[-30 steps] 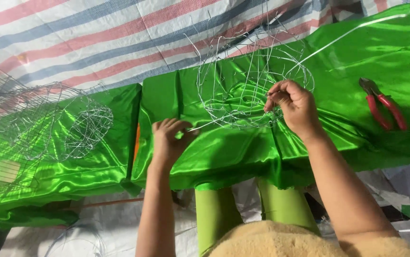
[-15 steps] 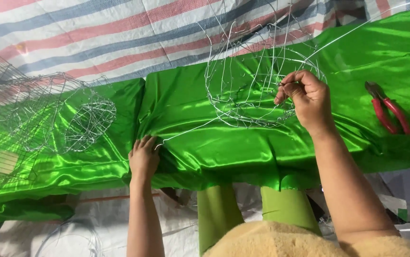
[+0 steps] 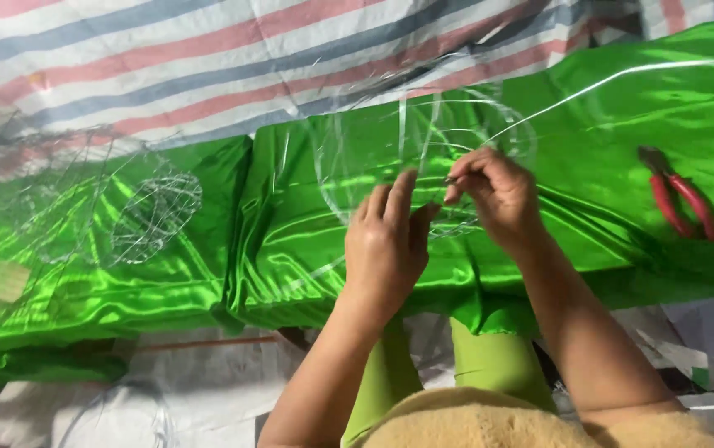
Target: Manually assembling a wire structure by weaving thin wire components into a frame and using pliers to cut them.
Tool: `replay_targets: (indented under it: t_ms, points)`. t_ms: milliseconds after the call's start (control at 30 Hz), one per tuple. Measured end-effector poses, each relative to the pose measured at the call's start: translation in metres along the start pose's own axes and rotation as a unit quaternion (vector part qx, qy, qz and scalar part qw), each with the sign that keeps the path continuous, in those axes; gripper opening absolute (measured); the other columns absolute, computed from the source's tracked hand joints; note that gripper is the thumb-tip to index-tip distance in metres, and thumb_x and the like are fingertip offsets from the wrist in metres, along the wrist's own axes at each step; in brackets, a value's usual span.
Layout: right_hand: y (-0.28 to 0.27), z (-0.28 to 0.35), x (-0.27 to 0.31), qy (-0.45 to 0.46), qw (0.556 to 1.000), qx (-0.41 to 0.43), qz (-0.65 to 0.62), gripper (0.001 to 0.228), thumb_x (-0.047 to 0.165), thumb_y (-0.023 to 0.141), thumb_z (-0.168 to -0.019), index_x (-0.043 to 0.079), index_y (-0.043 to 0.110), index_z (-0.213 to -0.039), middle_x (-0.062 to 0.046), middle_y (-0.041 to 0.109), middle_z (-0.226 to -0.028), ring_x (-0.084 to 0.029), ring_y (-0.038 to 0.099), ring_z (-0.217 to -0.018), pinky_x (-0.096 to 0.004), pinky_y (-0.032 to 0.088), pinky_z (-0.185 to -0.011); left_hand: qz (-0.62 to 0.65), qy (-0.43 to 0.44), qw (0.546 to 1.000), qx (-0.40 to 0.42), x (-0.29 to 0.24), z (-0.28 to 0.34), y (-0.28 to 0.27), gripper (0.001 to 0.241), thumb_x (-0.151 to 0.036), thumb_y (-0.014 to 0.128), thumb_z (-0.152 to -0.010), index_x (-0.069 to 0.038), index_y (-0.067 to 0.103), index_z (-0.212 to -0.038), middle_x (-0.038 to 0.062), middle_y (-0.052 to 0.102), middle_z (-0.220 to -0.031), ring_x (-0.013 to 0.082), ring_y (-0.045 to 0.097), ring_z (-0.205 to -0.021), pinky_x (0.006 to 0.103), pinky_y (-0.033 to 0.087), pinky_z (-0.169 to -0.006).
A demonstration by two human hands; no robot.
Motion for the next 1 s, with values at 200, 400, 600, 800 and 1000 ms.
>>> replay_targets:
  t_ms: [200, 400, 600, 800, 1000]
  points:
    - [-0.016, 0.012, -0.010, 0.071, 0.995, 0.060, -0.033, 0.006, -0.009, 0.065, -0.096, -0.005, 0.067, -0.093, -0.015, 0.069, -0.077, -0.019, 0.070, -0.065, -0.037, 0.059, -0.067, 0.351, -0.245, 0.873, 0.234, 0.018, 0.016, 0.040, 0.036, -0.019, 0.079, -0.089, -0.017, 0.072, -0.124, -0.002, 0.071, -0.073, 0.0103, 0.060, -0.055, 0.0266, 0.049, -0.054]
    - [-0.024, 0.026, -0.024, 0.133, 0.985, 0.084, -0.076, 0.006, -0.010, 0.066, -0.093, -0.005, 0.070, -0.095, -0.013, 0.071, -0.069, -0.015, 0.071, -0.065, -0.033, 0.059, -0.070, 0.244, -0.167, 0.916, 0.273, 0.014, -0.007, 0.027, 0.031, -0.018, 0.081, -0.082, -0.029, 0.079, -0.111, -0.001, 0.071, -0.068, 0.0232, 0.064, -0.054, 0.0372, 0.054, -0.058]
    - [-0.029, 0.030, -0.027, 0.140, 0.981, 0.088, -0.100, 0.006, -0.009, 0.065, -0.094, -0.004, 0.068, -0.096, -0.014, 0.071, -0.071, -0.017, 0.069, -0.067, -0.034, 0.058, -0.070, 0.223, -0.183, 0.911, 0.295, 0.019, -0.005, 0.038, 0.026, -0.018, 0.081, -0.080, -0.026, 0.076, -0.105, -0.001, 0.073, -0.072, 0.0225, 0.067, -0.060, 0.0361, 0.055, -0.063]
    - [-0.028, 0.039, -0.031, 0.139, 0.983, 0.084, -0.085, 0.005, -0.006, 0.069, -0.094, -0.003, 0.072, -0.096, -0.013, 0.071, -0.077, -0.016, 0.070, -0.074, -0.037, 0.058, -0.071, 0.169, -0.151, 0.911, 0.345, 0.003, -0.021, 0.019, 0.042, -0.012, 0.076, -0.083, -0.028, 0.074, -0.122, 0.003, 0.074, -0.075, 0.0344, 0.072, -0.068, 0.0457, 0.058, -0.072]
    - [-0.023, 0.039, -0.031, 0.144, 0.982, 0.097, -0.076, 0.007, -0.006, 0.073, -0.090, -0.002, 0.073, -0.096, -0.012, 0.072, -0.076, -0.018, 0.072, -0.075, -0.036, 0.057, -0.075, 0.215, -0.188, 0.886, 0.364, 0.022, -0.007, 0.035, 0.033, -0.014, 0.074, -0.083, -0.030, 0.076, -0.113, 0.001, 0.073, -0.076, 0.0281, 0.071, -0.069, 0.0417, 0.058, -0.075]
Point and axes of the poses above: each hand's wrist, its own z-axis away from the middle knuckle, its own y-axis out of the palm, x = y × z, the point moved 3 cm from there along -z, towards the middle knuckle
